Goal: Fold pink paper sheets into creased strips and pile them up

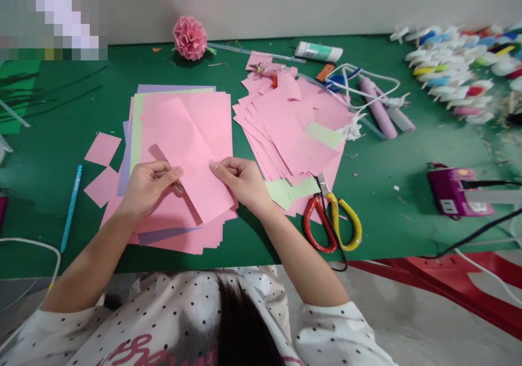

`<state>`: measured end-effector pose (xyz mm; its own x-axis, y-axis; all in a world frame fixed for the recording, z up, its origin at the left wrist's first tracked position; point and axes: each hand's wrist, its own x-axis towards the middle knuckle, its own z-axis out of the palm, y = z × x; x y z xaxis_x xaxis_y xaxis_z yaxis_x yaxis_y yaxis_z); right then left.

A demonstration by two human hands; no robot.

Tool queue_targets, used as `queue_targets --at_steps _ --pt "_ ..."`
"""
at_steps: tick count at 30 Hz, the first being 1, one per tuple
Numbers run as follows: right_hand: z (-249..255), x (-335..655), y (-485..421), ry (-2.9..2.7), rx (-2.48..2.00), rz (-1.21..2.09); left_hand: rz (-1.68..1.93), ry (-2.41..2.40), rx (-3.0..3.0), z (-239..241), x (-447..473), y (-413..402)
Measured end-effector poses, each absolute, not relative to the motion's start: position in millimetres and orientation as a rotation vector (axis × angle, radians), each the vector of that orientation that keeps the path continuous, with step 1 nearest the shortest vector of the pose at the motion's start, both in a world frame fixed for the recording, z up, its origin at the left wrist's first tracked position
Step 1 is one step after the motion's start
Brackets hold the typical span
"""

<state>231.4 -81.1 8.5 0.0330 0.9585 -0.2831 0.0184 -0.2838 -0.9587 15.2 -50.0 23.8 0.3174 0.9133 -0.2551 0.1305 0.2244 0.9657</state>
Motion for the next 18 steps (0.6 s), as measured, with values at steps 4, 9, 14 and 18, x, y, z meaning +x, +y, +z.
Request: queue_targets --at_steps 4,9,14,18 --pt "8.0 230.8 -81.6 -1.039 -1.455 1.388 0.746 1.123 1.227 23.7 15.6 -49.9" --pt "6.6 229.5 -81.8 -1.029 -1.456 1.414 0.638 1.072 1.188 22.6 15.6 -50.9" --pt "11.0 229.6 -80.7 -0.985 -1.398 1.462 0.534 1.078 1.237 25.5 17.4 -52.0" --pt "12.9 230.8 -80.2 -1.017 -1.387 1.458 0.559 1.119 1.266 29.2 16.1 -49.7"
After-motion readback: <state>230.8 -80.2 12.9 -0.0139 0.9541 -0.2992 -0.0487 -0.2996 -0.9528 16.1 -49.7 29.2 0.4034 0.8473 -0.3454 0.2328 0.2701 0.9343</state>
